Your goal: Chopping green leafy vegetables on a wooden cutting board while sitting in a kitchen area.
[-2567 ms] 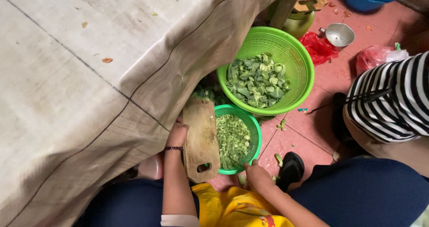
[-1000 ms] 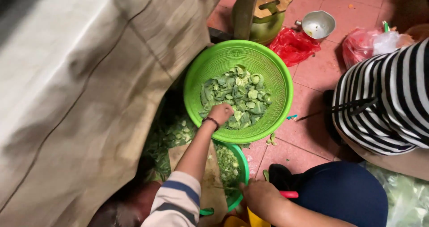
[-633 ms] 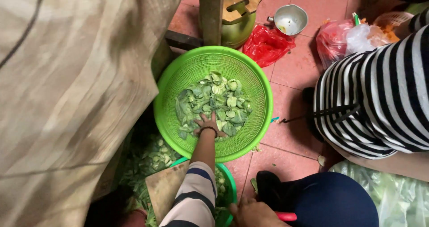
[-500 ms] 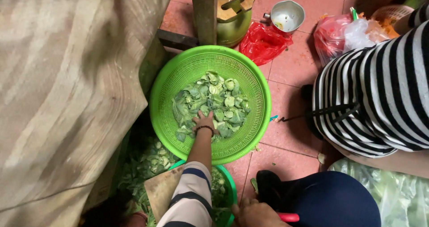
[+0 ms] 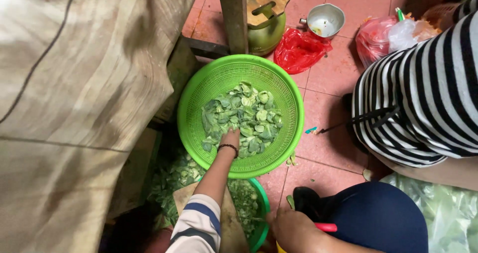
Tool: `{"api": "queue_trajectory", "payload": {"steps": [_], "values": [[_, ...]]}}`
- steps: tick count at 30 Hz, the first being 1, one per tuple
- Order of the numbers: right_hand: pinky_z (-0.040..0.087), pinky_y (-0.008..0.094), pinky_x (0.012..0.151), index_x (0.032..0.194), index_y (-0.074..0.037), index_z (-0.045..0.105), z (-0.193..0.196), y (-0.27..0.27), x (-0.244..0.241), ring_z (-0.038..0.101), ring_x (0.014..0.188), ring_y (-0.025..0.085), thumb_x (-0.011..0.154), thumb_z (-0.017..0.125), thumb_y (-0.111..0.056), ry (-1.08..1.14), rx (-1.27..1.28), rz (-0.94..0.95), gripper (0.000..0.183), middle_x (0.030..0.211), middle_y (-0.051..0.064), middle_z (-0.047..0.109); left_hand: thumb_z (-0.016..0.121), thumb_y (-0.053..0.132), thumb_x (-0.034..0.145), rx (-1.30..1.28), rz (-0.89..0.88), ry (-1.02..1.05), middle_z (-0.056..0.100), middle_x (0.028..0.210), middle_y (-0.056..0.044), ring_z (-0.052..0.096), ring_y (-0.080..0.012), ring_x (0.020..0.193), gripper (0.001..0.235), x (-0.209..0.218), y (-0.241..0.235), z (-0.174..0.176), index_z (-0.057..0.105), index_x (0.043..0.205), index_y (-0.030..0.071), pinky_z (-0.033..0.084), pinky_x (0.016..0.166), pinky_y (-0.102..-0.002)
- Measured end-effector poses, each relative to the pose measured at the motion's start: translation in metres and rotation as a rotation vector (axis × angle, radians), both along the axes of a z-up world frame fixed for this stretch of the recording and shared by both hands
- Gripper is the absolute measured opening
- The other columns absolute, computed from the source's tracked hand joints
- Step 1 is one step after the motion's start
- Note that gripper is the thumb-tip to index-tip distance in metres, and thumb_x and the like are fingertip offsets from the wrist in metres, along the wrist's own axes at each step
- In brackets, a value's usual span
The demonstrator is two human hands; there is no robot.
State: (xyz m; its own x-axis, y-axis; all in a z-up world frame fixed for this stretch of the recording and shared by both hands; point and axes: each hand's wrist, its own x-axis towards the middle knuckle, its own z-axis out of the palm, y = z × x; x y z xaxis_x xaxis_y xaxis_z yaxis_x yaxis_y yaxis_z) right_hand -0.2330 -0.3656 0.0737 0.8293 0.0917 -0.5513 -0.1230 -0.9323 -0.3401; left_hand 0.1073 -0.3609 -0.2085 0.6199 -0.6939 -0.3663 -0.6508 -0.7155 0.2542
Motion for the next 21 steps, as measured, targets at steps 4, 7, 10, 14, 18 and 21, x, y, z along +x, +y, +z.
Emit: {"api": "queue_trajectory", "payload": {"steps": [4,7,10,14,18,21], "values": [[0.055,0.049,0.079,0.117,-0.009,0.063,0.011,-0.001,0.003,0.07,0.094,0.038,0.099,0.051,-0.016,0.073,0.12,-0.17,0.023,0.101,0.021,0.071,0.083,0.007,0.074,-0.144,-0.026,0.11,0.061,0.127,-0.02,0.065,-0.0392,0.108,0.056,0.015,0.022,0.072,0.055,0.122,0.008,0.056,0.093,-0.045],[0.056,0.047,0.077,0.115,-0.006,0.061,0.012,0.005,-0.001,0.071,0.09,0.036,0.096,0.054,-0.018,0.014,0.012,-0.029,0.024,0.098,0.02,0.07,0.088,0.014,0.069,-0.334,0.084,0.381,0.069,0.106,-0.016,0.067,-0.0311,0.096,0.05,0.031,0.042,0.071,0.058,0.108,0.004,0.057,0.089,-0.043],[0.057,0.048,0.071,0.114,-0.001,0.06,0.004,0.012,-0.004,0.071,0.087,0.037,0.096,0.055,-0.018,-0.105,-0.08,0.085,0.025,0.094,0.021,0.07,0.082,0.013,0.073,-0.439,0.291,0.607,0.064,0.101,-0.011,0.067,-0.026,0.09,0.045,0.031,0.057,0.089,0.056,0.11,0.01,0.059,0.081,-0.045],[0.057,0.049,0.068,0.111,-0.005,0.061,0.02,0.021,-0.005,0.072,0.082,0.037,0.093,0.057,-0.02,-0.12,-0.042,-0.036,0.023,0.091,0.021,0.069,0.073,0.021,0.08,-0.527,0.4,0.562,0.067,0.106,-0.01,0.069,-0.0285,0.093,0.029,0.031,0.071,0.091,0.066,0.108,0.016,0.06,0.082,-0.043],[0.056,0.05,0.065,0.116,-0.005,0.06,0.055,0.022,-0.005,0.071,0.081,0.038,0.091,0.061,-0.023,-0.049,0.071,-0.051,0.031,0.085,0.019,0.07,0.084,0.026,0.077,-0.456,0.196,0.067,0.069,0.11,-0.02,0.065,-0.0395,0.105,0.033,0.009,0.062,0.119,0.07,0.104,0.013,0.053,0.093,-0.047],[0.055,0.05,0.064,0.113,-0.007,0.062,0.024,0.021,-0.015,0.071,0.079,0.037,0.095,0.057,-0.018,-0.145,0.065,-0.082,0.022,0.084,0.019,0.07,0.082,0.031,0.076,-0.27,0.151,-0.046,0.068,0.116,-0.018,0.064,-0.0395,0.111,0.043,-0.03,0.036,0.174,0.064,0.111,0.012,0.053,0.096,-0.048]]}}
